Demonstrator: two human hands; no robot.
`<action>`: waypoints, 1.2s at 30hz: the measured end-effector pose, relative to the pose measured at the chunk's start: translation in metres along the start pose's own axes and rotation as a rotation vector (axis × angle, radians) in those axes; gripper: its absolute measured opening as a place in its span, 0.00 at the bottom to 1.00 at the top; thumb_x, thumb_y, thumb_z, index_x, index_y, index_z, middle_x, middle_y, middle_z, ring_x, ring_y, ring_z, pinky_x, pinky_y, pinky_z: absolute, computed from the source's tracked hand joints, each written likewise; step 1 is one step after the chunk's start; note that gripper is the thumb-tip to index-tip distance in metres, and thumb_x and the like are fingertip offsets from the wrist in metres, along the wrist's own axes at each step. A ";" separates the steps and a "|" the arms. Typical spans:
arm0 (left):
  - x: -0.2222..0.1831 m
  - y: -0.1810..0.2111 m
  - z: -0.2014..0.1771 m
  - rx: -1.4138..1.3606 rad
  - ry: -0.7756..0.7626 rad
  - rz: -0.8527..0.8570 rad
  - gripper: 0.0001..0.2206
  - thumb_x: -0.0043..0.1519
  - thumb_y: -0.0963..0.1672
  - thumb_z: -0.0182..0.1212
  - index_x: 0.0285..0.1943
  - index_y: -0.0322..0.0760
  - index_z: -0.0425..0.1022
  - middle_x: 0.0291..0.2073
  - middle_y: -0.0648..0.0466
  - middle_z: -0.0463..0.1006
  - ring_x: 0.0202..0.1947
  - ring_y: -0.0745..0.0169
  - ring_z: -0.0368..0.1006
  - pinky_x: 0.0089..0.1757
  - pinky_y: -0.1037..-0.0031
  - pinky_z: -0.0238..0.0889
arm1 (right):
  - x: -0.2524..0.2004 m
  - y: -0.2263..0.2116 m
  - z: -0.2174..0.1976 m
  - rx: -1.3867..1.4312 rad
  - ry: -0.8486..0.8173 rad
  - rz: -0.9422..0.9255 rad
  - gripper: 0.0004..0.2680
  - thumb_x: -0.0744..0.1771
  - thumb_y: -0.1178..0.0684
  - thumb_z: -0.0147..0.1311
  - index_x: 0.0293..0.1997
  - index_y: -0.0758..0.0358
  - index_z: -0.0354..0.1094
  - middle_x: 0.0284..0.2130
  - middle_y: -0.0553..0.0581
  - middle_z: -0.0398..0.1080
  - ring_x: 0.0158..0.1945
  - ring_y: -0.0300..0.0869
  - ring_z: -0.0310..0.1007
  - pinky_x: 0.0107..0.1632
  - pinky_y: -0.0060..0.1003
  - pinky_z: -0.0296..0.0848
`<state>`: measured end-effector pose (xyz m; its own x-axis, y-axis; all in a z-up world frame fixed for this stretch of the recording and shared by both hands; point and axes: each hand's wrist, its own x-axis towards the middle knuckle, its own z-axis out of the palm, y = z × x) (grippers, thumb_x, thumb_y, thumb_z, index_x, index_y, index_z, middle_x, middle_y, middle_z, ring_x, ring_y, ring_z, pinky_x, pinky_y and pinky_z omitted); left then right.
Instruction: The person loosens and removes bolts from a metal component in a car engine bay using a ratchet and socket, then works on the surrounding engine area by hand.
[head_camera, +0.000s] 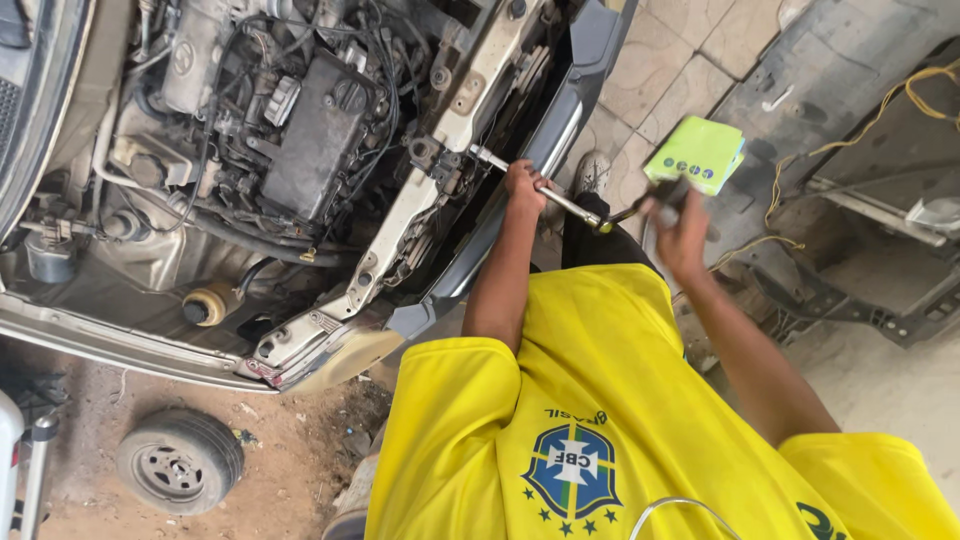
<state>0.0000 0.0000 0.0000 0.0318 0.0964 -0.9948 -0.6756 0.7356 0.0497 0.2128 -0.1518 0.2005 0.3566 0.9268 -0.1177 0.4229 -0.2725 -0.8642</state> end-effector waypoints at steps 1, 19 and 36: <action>-0.002 0.001 0.000 -0.018 -0.005 -0.008 0.11 0.62 0.44 0.53 0.31 0.42 0.55 0.19 0.59 0.52 0.15 0.65 0.46 0.25 0.66 0.52 | 0.016 0.024 0.004 0.083 0.074 0.010 0.16 0.73 0.61 0.54 0.68 0.72 0.55 0.54 0.66 0.74 0.55 0.51 0.78 0.59 0.41 0.75; 0.002 0.000 -0.007 -0.020 -0.051 0.031 0.11 0.62 0.44 0.53 0.30 0.41 0.56 0.18 0.60 0.51 0.15 0.66 0.46 0.27 0.65 0.53 | -0.055 -0.069 0.002 -0.045 -0.236 -0.138 0.16 0.60 0.56 0.70 0.49 0.66 0.70 0.43 0.60 0.75 0.44 0.43 0.77 0.49 0.37 0.76; -0.005 0.003 -0.001 -0.038 -0.036 0.052 0.07 0.59 0.42 0.54 0.35 0.35 0.62 0.20 0.59 0.53 0.16 0.66 0.47 0.25 0.66 0.52 | 0.099 0.094 0.031 0.559 0.160 0.673 0.08 0.68 0.57 0.55 0.50 0.68 0.64 0.40 0.56 0.75 0.42 0.43 0.78 0.46 0.38 0.78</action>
<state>-0.0031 0.0014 0.0052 0.0221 0.1583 -0.9872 -0.7048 0.7027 0.0969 0.2626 -0.0776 0.0923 0.5132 0.5569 -0.6531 -0.3717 -0.5417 -0.7539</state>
